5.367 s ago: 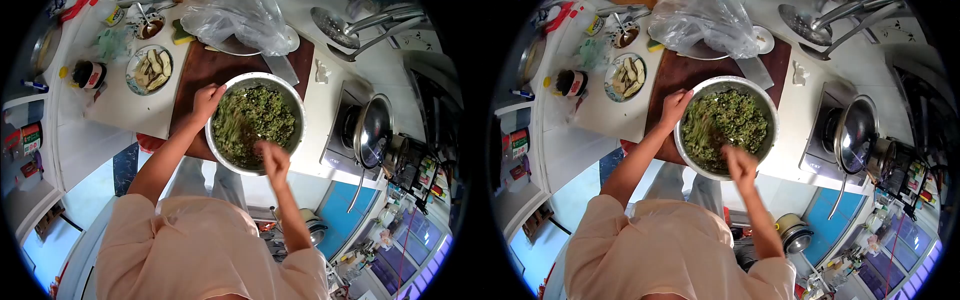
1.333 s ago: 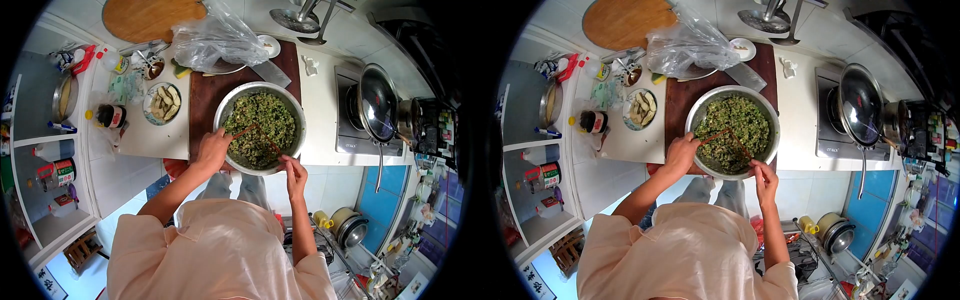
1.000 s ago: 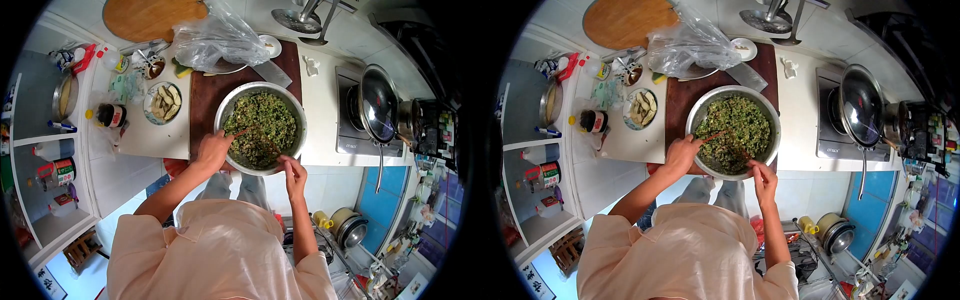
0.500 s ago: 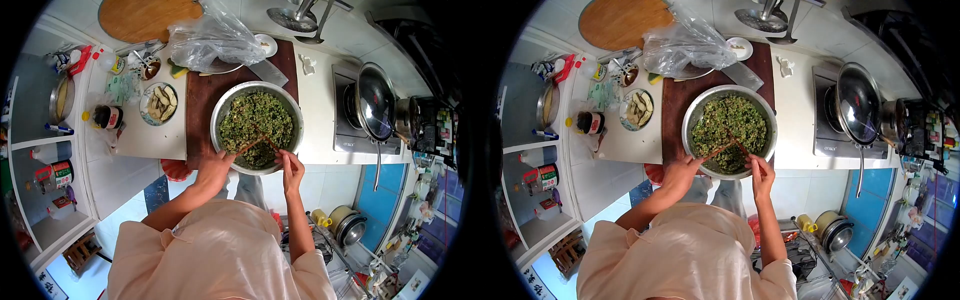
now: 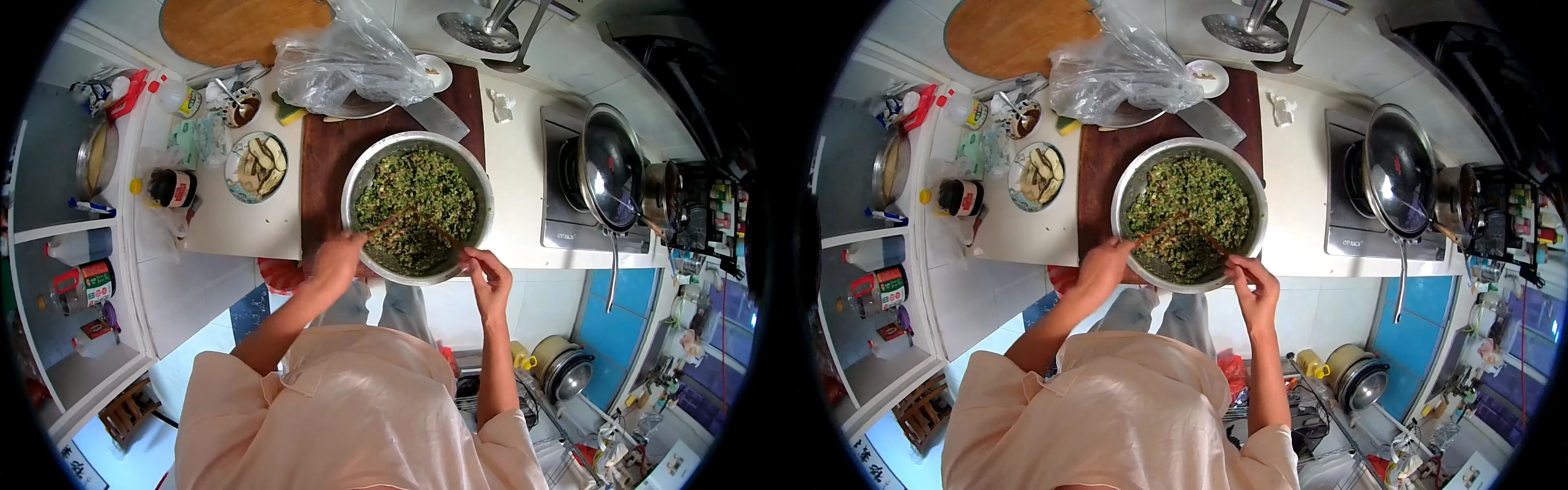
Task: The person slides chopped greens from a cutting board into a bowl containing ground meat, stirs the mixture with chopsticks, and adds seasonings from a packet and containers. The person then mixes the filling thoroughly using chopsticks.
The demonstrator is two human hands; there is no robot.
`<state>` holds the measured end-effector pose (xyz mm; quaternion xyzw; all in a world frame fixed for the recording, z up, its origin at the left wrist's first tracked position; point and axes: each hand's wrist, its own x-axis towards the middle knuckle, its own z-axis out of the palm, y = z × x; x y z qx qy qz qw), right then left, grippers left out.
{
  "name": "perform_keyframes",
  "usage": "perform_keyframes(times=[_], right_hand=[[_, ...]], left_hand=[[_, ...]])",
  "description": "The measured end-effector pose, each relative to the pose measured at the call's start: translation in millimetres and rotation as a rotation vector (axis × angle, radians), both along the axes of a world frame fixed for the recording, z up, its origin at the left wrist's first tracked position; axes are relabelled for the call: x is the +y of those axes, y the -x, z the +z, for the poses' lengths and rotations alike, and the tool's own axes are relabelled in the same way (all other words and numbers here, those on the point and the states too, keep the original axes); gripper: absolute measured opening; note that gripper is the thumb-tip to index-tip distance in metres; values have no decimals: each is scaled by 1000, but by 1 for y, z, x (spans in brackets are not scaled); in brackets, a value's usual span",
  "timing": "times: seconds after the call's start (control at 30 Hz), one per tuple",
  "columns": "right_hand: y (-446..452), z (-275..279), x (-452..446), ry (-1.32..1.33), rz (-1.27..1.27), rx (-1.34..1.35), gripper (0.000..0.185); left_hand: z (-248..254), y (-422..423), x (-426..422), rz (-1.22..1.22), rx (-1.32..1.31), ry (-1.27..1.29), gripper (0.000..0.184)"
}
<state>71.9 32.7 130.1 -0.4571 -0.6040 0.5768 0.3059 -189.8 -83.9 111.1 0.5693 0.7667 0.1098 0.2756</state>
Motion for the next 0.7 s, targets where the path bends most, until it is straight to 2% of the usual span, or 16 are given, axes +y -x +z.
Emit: perform_keyframes(times=[0.07,0.23,0.33,0.37,0.47,0.57,0.7], right_hand=[[-7,6,2,54,-111,63,17],[12,-11,16,70,-301,70,20],[24,-26,21,44,-337,89,20],[27,-28,20,36,-356,94,21],[26,-22,20,30,-370,80,20],[19,-22,23,7,-337,55,19],[20,-19,26,-27,-284,122,18]], left_hand=[[-6,5,2,25,20,-15,30],[33,-22,1,67,-34,-163,27],[20,-40,1,-48,98,-212,28],[14,-44,2,-18,24,-150,29],[-22,-38,10,84,47,-6,29],[-28,-22,7,63,72,-62,31],[9,-37,3,21,49,-189,26]])
